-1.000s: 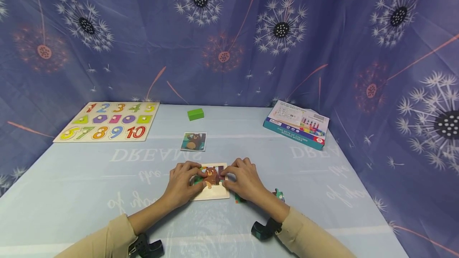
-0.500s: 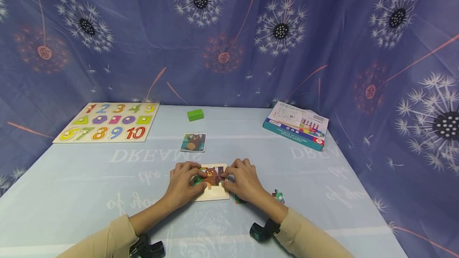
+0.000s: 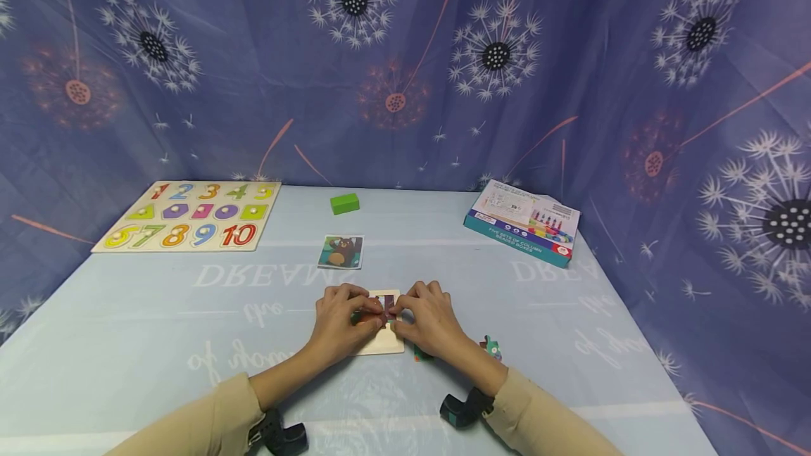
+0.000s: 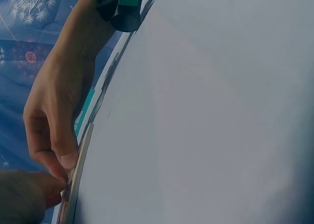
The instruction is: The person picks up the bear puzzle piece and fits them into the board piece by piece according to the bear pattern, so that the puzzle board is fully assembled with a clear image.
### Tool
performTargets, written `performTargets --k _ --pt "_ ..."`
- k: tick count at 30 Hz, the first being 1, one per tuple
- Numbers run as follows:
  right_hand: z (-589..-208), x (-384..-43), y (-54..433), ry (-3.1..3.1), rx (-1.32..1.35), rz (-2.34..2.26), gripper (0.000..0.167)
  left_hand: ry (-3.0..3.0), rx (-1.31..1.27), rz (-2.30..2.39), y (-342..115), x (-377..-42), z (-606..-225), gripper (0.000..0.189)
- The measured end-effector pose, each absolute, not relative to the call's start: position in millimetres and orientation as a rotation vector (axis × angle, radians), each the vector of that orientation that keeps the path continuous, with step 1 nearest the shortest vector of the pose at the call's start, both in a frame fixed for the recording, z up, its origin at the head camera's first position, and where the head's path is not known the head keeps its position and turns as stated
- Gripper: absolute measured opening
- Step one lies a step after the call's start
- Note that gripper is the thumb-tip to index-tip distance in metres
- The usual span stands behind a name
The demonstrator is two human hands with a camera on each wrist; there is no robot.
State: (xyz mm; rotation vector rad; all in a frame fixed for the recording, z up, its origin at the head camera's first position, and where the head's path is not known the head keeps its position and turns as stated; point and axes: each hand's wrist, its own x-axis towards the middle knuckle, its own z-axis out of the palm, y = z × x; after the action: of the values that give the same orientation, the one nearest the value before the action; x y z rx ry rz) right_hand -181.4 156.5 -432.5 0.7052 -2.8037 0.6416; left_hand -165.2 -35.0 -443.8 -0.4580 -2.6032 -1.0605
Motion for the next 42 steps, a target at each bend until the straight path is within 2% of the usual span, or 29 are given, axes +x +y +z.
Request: performTargets --k 15,29,42 --pt "-433 -180 157 -2.784 0.717 0.654 0.01 -2.614 -0.491 -0.924 -33 -164 -446 0.008" --pt "-432 -180 156 -2.817 0.692 0.664 0.01 -2.605 -0.472 -0.999 -34 -165 -446 0.011" --pt "-432 -181 157 -2.82 0.696 0.661 0.01 -2.697 -0.521 -1.119 -71 -155 -432 0.02"
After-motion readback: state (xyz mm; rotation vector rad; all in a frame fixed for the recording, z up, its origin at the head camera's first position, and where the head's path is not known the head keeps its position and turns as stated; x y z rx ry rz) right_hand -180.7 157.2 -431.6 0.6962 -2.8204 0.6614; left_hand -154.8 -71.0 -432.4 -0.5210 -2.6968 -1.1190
